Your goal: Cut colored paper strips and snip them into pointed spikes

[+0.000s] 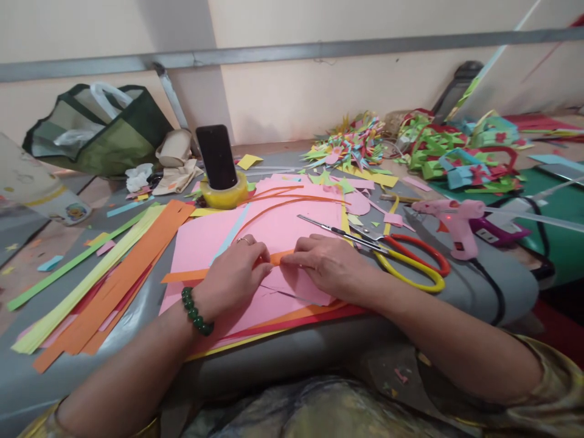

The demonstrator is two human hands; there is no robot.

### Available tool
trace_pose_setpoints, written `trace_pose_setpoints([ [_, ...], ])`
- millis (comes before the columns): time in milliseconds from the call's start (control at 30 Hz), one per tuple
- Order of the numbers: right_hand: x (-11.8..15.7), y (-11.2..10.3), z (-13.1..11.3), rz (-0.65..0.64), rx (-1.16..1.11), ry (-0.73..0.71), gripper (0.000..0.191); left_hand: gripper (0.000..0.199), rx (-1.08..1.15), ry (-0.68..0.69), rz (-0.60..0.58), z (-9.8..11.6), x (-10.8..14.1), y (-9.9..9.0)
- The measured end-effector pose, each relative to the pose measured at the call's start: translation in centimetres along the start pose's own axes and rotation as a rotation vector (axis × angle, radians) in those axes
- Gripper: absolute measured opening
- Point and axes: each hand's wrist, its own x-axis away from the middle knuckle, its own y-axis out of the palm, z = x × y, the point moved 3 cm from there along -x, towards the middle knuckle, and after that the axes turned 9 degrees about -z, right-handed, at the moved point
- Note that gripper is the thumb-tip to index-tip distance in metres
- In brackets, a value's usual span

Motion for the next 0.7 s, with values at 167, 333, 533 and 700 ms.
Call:
trace_pose_setpoints([
  [167, 0.2, 0.0, -0.4, -0.016, 0.06, 0.022, 0.035, 0.016, 0.04, -0.014, 0.018, -0.1, -0.5, 0.5],
  [333, 0.5, -0.3, -0.8, -0.053, 0.112, 0.008, 0.031, 0.021, 0.017, -0.045, 0.028, -0.5, -0.3, 0.6],
  [533, 0.7, -0.3, -1.2, -0.066, 0.194, -0.002, 0.029, 0.023, -0.003, -0.085, 0.004, -1.0, 0.0, 0.5],
  [700, 0.8, -0.2, -1.2, -0.049, 0.203, -0.007, 0.026, 0.025, 0.024, -0.131, -0.028, -1.5, 0.4, 0.1],
])
